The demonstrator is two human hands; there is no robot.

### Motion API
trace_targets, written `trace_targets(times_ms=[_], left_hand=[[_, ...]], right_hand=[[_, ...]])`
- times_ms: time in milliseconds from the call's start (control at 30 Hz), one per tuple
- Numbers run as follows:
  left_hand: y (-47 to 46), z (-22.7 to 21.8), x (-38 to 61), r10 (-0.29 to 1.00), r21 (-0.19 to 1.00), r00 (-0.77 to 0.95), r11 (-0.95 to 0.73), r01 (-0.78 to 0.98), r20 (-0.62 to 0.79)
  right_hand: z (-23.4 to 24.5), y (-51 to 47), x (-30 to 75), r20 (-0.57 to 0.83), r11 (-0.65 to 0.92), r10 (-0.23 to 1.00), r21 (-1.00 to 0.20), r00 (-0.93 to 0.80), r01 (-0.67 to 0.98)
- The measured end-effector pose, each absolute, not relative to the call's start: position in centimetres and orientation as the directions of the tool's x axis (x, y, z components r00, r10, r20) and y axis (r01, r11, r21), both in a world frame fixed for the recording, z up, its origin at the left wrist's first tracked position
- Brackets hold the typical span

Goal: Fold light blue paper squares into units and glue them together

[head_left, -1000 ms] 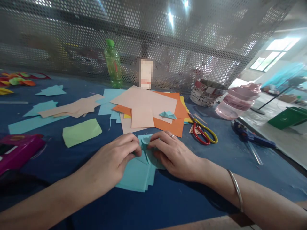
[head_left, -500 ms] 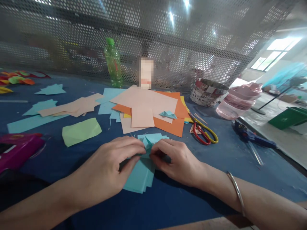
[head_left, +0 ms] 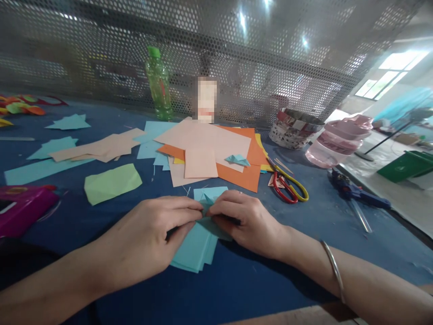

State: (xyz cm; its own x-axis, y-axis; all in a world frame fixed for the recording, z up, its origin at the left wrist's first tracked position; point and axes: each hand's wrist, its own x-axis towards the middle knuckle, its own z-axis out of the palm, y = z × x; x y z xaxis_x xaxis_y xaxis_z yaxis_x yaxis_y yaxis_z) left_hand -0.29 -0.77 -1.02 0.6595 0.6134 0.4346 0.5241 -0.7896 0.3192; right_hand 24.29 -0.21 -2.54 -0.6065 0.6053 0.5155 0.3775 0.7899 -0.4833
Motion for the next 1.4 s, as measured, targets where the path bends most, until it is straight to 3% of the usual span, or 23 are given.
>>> trace_targets(times_ms=[433,1400], left_hand=[[-1.0,-1.0,-0.6,0.504,0.136,0.738,-0.854,0.501,0.449],[-2.0,-0.3,0.3,0.501,0.067,0.741,-0.845,0.531,0.447]], right_hand=[[-2.4,0.0,24.8,0.504,0.847,0.526,-0.381,-0.685,0.370],[-2.0,-0.4,24.9,0.506,0.895,0.444,-0.216,-0.739,0.390]])
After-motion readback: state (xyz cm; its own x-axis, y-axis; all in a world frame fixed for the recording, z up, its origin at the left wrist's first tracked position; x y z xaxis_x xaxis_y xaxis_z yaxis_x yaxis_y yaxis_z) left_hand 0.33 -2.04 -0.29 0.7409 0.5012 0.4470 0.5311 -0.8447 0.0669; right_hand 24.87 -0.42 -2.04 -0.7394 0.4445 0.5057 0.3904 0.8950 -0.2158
